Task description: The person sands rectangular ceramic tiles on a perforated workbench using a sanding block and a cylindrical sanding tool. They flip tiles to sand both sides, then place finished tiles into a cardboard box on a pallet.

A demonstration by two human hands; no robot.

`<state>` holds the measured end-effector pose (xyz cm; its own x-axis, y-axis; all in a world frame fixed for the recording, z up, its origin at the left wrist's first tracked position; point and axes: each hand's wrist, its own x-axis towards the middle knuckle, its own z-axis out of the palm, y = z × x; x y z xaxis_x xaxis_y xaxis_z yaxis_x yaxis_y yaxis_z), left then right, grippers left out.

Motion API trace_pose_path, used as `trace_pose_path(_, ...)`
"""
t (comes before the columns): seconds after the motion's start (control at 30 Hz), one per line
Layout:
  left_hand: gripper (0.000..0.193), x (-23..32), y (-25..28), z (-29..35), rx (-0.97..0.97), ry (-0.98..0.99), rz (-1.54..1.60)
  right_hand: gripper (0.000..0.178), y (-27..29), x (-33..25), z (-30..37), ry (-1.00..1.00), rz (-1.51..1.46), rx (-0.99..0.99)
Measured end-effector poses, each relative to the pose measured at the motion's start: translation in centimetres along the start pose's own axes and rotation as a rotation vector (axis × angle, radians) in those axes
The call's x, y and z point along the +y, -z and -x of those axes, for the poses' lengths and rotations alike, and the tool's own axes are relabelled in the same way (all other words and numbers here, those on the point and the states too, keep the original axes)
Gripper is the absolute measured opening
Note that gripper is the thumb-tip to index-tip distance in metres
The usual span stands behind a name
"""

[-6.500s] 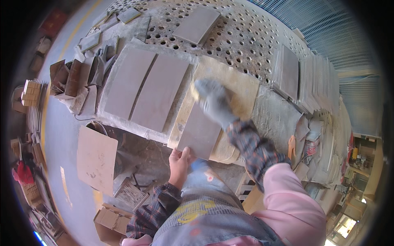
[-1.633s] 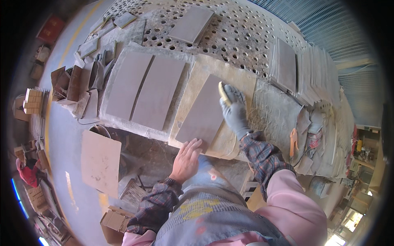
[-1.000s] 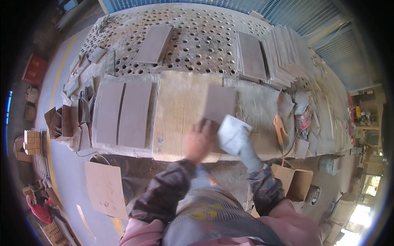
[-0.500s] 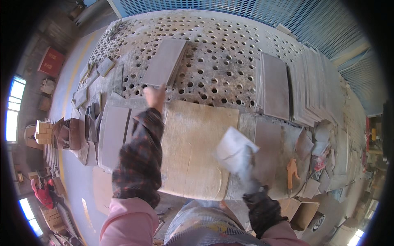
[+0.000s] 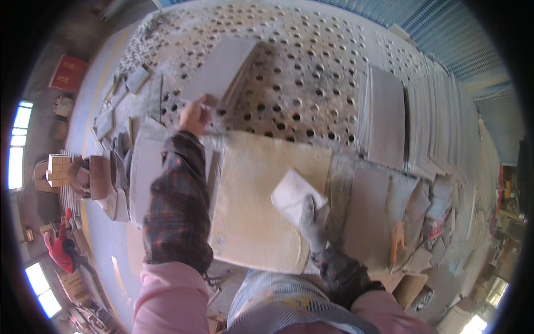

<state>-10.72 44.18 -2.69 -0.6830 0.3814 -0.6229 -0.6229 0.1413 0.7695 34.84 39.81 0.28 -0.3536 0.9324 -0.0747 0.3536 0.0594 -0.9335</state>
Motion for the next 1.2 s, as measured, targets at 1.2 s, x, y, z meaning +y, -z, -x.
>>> trace_pose_path(1.2, 0.025, -25.6, 16.9, 40.6, -0.325, 0.143, 0.254, 0.047, -8.4, -9.0, 7.8, 0.946, 0.598, -0.361)
